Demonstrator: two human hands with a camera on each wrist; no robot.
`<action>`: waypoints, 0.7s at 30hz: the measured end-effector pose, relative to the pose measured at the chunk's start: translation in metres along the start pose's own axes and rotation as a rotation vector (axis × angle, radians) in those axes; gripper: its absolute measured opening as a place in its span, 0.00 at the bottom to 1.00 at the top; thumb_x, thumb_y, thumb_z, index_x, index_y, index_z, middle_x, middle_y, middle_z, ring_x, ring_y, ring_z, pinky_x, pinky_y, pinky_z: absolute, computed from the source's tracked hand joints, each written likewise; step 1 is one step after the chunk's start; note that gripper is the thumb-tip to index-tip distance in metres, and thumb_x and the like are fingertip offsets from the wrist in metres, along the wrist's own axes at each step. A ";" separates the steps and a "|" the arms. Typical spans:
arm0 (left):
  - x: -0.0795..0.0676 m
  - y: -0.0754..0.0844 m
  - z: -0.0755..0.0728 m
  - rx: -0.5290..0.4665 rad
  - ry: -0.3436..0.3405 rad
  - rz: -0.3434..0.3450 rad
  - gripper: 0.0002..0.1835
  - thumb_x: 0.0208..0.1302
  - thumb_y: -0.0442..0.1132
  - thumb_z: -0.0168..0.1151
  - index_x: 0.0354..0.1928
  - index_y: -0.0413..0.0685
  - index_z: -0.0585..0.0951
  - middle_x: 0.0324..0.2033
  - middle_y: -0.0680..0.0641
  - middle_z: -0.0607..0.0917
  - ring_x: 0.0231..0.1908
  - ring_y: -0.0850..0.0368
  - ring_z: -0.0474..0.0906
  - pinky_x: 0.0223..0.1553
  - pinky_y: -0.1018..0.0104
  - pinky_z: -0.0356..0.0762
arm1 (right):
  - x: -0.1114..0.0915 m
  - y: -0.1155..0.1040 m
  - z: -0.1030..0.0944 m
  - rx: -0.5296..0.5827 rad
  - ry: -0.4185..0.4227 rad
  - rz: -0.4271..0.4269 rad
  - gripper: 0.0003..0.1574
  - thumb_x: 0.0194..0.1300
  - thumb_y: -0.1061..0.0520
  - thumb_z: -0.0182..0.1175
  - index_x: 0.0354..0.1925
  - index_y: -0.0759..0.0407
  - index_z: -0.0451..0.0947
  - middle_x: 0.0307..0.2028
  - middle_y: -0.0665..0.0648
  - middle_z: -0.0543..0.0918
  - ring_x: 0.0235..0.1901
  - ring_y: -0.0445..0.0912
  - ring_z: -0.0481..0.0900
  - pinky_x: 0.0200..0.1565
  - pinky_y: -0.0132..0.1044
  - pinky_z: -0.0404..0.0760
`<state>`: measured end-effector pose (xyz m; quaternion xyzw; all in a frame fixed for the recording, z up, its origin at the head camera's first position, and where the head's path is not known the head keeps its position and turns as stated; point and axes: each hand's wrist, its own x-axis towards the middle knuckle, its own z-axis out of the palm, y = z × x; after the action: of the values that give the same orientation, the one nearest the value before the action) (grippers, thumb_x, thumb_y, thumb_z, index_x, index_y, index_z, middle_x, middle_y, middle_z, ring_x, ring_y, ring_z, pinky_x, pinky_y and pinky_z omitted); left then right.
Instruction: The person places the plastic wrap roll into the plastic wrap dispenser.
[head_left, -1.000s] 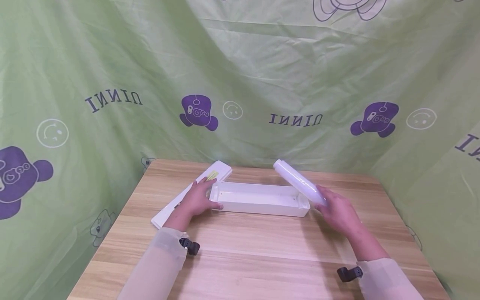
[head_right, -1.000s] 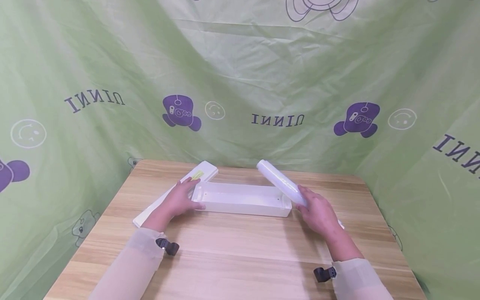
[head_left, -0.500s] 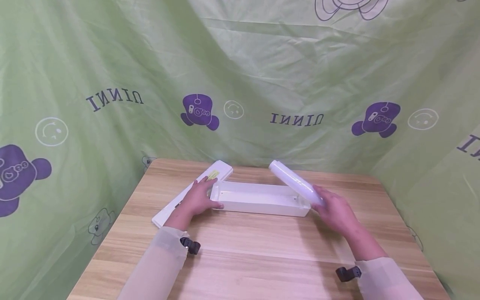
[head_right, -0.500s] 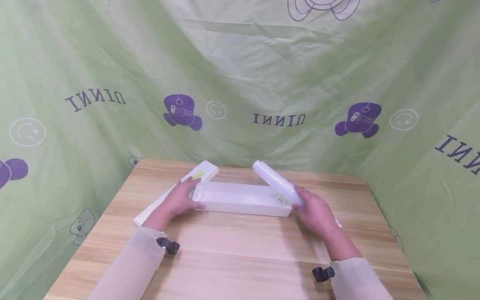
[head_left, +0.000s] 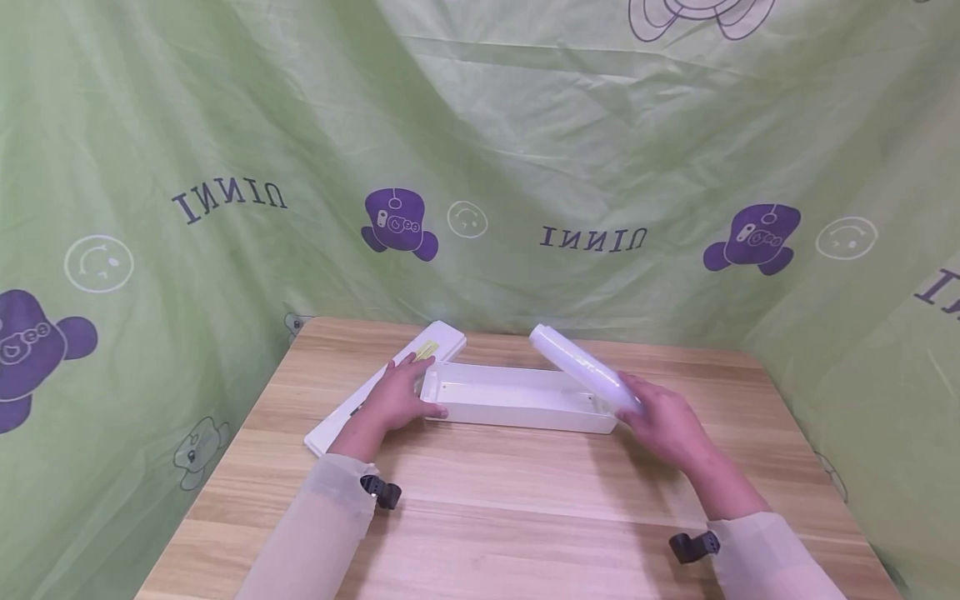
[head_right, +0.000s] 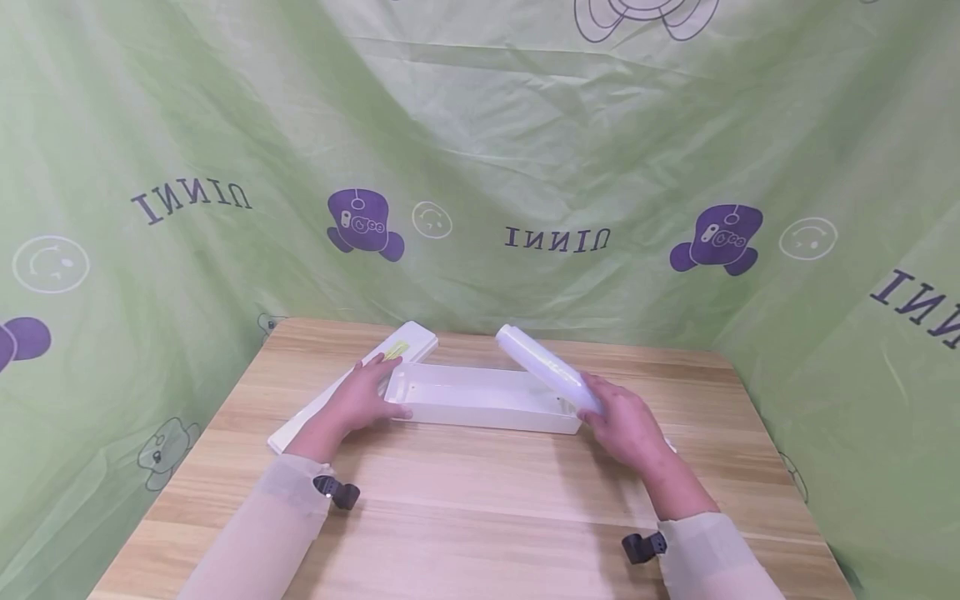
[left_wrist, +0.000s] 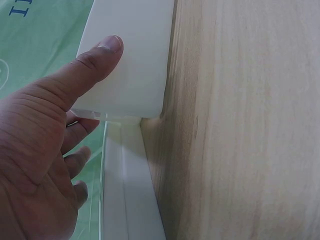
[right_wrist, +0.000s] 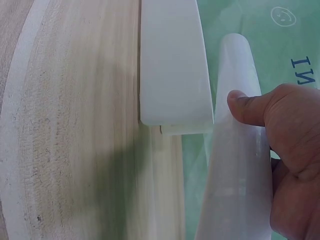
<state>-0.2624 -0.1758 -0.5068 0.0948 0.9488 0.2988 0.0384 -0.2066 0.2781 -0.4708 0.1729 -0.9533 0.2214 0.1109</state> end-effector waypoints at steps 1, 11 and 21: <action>0.000 0.000 0.000 0.002 0.000 0.000 0.61 0.43 0.59 0.85 0.79 0.48 0.66 0.78 0.35 0.60 0.77 0.27 0.46 0.76 0.35 0.47 | 0.000 0.000 0.000 -0.001 0.000 -0.006 0.41 0.64 0.59 0.72 0.71 0.67 0.71 0.62 0.73 0.79 0.55 0.71 0.81 0.57 0.67 0.78; 0.002 -0.003 0.001 0.011 -0.004 0.002 0.61 0.43 0.59 0.85 0.79 0.48 0.66 0.77 0.38 0.63 0.79 0.36 0.49 0.78 0.39 0.42 | 0.003 -0.004 0.000 0.000 -0.030 0.003 0.40 0.65 0.60 0.71 0.71 0.67 0.71 0.63 0.72 0.79 0.58 0.71 0.80 0.60 0.67 0.76; 0.001 -0.001 -0.001 0.022 0.001 0.008 0.61 0.43 0.60 0.85 0.79 0.49 0.66 0.78 0.36 0.62 0.78 0.31 0.49 0.77 0.37 0.46 | 0.006 -0.007 0.001 -0.003 -0.067 0.009 0.41 0.66 0.58 0.71 0.73 0.64 0.70 0.64 0.71 0.79 0.58 0.70 0.80 0.59 0.67 0.77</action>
<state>-0.2638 -0.1773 -0.5069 0.0990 0.9517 0.2884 0.0359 -0.2093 0.2700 -0.4669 0.1758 -0.9576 0.2144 0.0780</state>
